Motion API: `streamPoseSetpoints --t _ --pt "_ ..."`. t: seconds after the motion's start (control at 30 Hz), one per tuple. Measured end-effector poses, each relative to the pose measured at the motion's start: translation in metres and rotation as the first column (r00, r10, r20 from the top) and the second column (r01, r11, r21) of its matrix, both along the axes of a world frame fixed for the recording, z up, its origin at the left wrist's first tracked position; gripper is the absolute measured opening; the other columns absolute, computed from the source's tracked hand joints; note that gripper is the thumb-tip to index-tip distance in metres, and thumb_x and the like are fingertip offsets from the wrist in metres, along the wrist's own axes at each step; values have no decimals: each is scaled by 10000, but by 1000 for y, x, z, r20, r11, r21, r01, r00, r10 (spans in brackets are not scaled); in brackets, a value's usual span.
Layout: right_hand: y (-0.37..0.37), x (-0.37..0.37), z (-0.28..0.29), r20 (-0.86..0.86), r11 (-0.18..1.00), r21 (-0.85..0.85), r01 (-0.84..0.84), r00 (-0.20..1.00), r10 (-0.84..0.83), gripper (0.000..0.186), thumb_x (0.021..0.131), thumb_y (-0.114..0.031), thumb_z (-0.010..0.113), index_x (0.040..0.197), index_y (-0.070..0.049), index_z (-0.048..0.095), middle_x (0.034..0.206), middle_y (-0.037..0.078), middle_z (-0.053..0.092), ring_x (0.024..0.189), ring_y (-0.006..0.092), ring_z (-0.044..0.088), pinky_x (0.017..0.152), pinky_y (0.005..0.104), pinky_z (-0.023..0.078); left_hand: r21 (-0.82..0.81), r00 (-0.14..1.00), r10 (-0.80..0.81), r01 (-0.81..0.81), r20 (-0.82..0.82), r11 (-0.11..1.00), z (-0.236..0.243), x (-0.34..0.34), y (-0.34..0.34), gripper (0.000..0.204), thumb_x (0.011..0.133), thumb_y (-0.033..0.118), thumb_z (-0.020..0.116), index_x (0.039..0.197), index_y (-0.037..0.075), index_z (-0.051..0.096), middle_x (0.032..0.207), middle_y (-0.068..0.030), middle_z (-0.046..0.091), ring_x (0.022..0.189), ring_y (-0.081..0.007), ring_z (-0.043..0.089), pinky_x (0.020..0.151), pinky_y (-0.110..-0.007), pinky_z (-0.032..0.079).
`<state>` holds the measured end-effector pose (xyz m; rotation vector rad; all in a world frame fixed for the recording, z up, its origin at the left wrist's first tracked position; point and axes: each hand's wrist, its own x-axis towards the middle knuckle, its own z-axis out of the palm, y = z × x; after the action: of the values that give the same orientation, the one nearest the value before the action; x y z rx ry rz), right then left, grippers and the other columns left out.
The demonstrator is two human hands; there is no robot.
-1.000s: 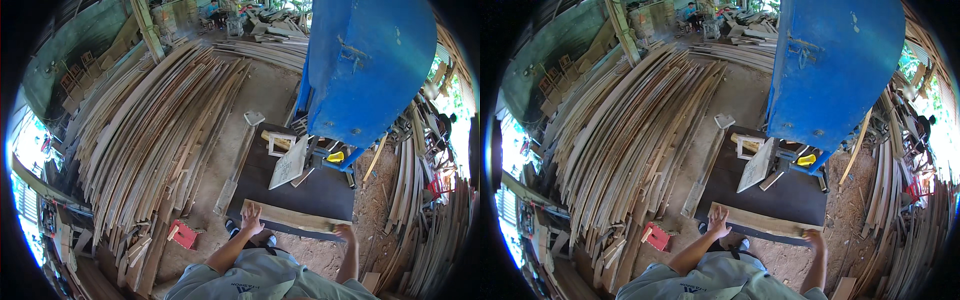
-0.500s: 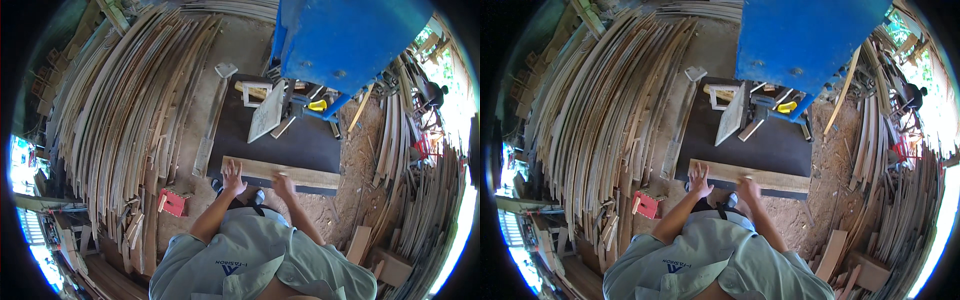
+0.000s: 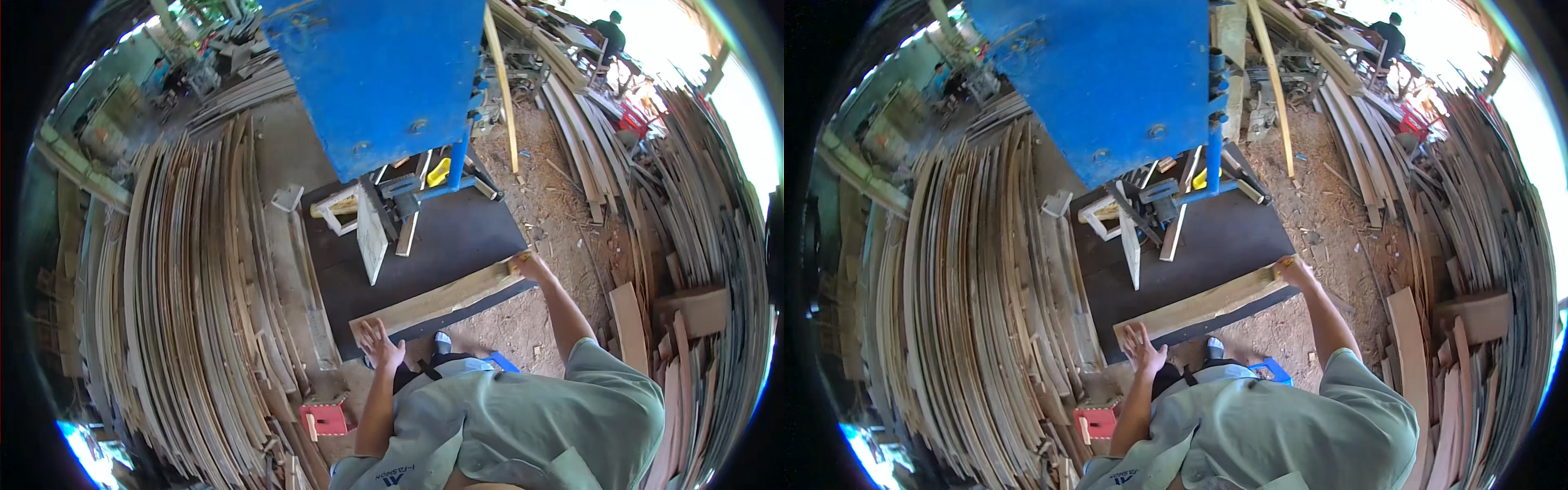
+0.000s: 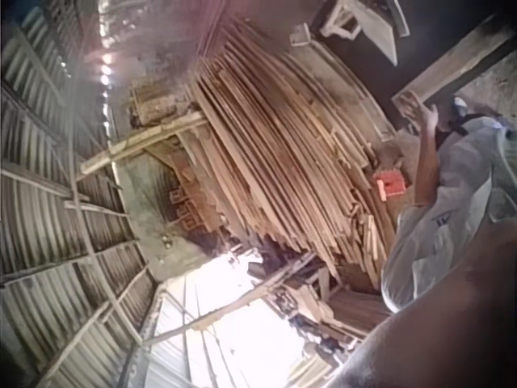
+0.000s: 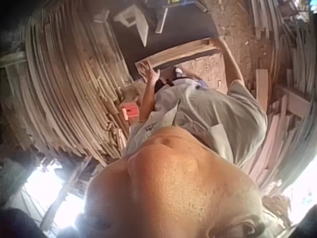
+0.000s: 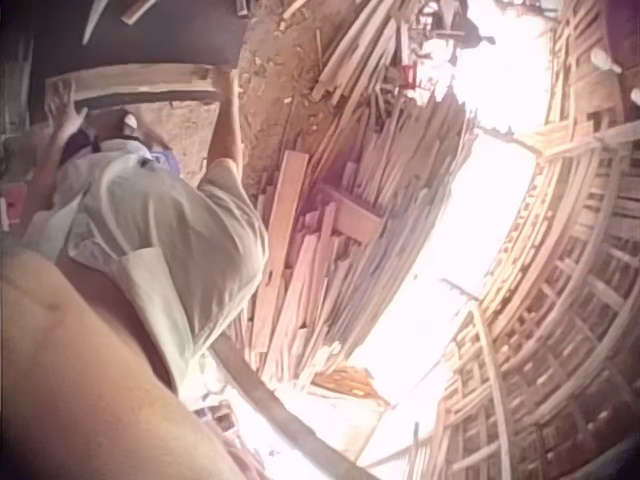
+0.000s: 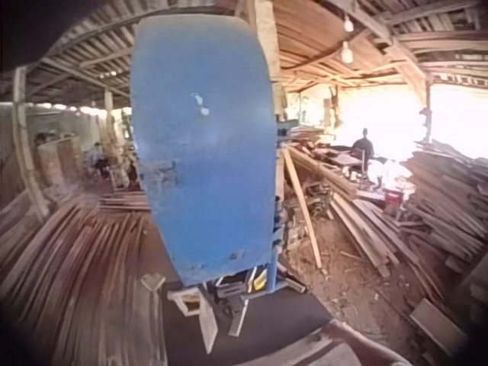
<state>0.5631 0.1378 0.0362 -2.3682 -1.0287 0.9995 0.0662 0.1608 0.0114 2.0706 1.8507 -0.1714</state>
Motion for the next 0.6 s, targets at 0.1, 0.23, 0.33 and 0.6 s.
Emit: streamPoseSetpoints --t 0.1,0.23,0.33,0.6 --pt "2 -5 37 559 999 -3 -38 829 34 339 914 -371 519 1043 -125 713 980 175 712 898 363 687 806 459 548 -34 999 25 -27 -33 999 -2 -1 -1 1086 776 527 706 1578 177 62 1617 -236 -58 1497 -414 -12 1184 -572 104" --pt "-1 -67 6 521 983 121 -139 852 56 295 890 -249 509 1071 -130 709 958 156 719 834 337 705 717 467 558 -64 999 3 -6 -50 998 5 4 6 1096 780 541 699 1576 171 44 1613 -244 -76 1496 -419 -1 1181 -580 102" --pt "16 -172 20 376 902 -152 -404 820 431 261 877 -221 505 979 -129 726 932 153 718 834 316 709 708 469 564 -75 998 10 -15 -66 997 3 -1 2 1101 782 551 694 1576 167 35 1611 -245 -89 1494 -423 12 1182 -579 104" --pt "8 -279 21 -101 698 331 -635 712 695 315 917 -382 610 1170 -209 684 1053 149 705 923 331 683 852 400 536 -53 998 23 -26 -58 998 -7 1 0 1134 775 548 717 1573 161 10 1610 -241 -96 1498 -397 -64 1184 -571 97"
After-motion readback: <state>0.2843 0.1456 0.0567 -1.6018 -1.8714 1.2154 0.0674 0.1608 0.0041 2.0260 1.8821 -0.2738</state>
